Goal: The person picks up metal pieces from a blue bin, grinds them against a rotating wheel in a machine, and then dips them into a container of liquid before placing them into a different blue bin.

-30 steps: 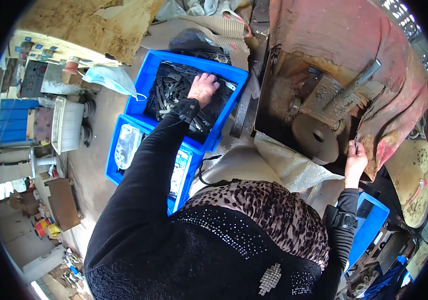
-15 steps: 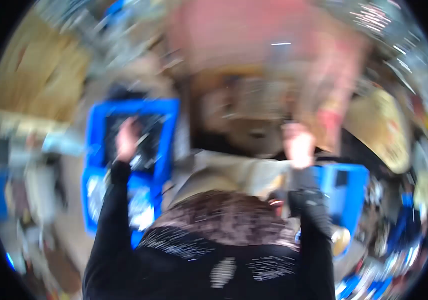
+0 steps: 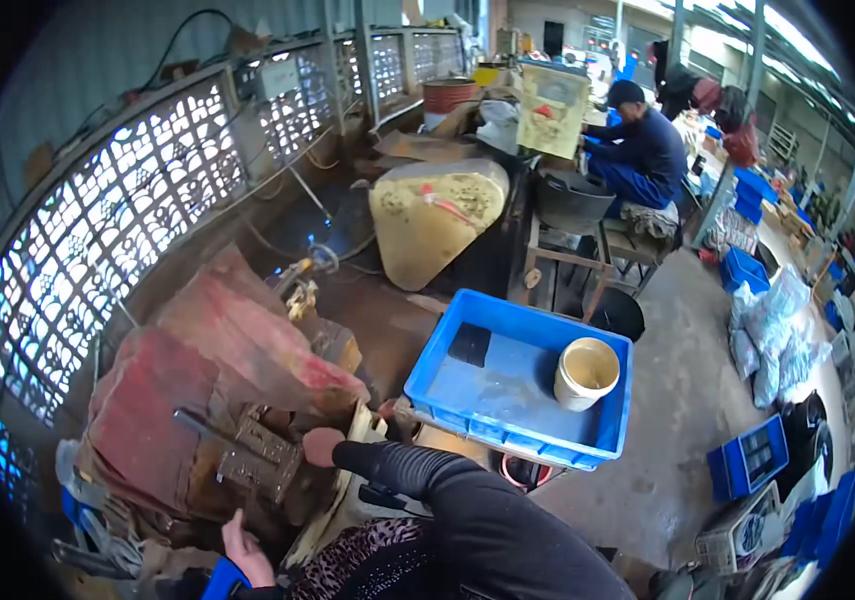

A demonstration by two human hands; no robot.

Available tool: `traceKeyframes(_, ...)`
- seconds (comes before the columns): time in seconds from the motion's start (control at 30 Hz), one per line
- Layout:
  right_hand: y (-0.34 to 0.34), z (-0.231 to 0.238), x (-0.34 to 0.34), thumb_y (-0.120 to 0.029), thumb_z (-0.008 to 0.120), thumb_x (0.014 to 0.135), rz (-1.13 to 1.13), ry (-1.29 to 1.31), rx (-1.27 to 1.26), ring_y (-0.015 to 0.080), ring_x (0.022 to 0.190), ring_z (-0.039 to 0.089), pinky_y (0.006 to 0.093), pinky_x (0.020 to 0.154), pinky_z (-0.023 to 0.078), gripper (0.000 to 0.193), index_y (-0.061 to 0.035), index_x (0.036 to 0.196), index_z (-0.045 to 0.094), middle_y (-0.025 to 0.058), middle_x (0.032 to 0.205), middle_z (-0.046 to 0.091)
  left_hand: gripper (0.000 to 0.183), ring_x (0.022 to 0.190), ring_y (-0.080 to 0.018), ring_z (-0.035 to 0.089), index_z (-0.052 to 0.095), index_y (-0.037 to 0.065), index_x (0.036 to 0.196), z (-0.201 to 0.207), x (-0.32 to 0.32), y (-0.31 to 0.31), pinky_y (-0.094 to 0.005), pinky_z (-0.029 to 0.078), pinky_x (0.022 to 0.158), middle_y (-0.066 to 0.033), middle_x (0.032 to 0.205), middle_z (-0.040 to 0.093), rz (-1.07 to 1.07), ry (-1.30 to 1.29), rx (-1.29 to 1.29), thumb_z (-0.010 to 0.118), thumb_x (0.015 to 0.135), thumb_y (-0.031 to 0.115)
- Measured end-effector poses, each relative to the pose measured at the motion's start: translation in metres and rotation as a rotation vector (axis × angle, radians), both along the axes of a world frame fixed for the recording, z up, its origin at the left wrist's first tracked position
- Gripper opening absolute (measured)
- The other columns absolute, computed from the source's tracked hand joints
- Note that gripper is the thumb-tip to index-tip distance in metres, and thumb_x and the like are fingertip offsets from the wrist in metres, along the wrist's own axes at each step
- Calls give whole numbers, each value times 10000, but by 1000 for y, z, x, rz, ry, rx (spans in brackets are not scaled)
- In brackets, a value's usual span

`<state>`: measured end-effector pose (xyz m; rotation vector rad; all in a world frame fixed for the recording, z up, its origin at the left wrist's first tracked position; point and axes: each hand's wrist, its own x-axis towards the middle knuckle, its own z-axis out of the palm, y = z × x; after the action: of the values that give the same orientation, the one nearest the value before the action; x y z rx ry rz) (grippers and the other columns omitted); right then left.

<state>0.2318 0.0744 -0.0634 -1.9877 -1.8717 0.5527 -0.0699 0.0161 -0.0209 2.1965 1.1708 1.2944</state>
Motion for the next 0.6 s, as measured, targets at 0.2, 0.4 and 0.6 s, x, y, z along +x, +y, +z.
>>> traceKeyframes(0.2, 11, -16, 1, -176, 570, 757, 52, 12, -133, 387, 814, 694, 509, 698, 548, 221, -35, 754, 739, 228, 831, 692, 309, 702, -207, 521, 640, -14, 931, -7, 29, 4, -302, 418, 635, -88, 798, 510, 96, 56, -122, 434, 737, -137)
traceKeyframes(0.4, 9, -10, -2, -152, 604, 756, 42, -17, -174, 359, 849, 705, 501, 675, 554, 198, -37, 829, 749, 213, 867, 705, 323, 892, -408, 581, 679, 42, 1005, 18, 36, -11, -465, 480, 812, -218, 923, 617, 155, 254, -151, 509, 756, -75)
traceKeyframes(0.6, 5, -4, -2, -146, 569, 785, 101, -6, -151, 384, 885, 699, 504, 715, 557, 229, -29, 875, 744, 225, 908, 704, 271, 860, -427, 559, 664, 33, 949, 33, 44, -19, -484, 463, 760, -209, 886, 594, 220, 349, -95, 488, 756, -39)
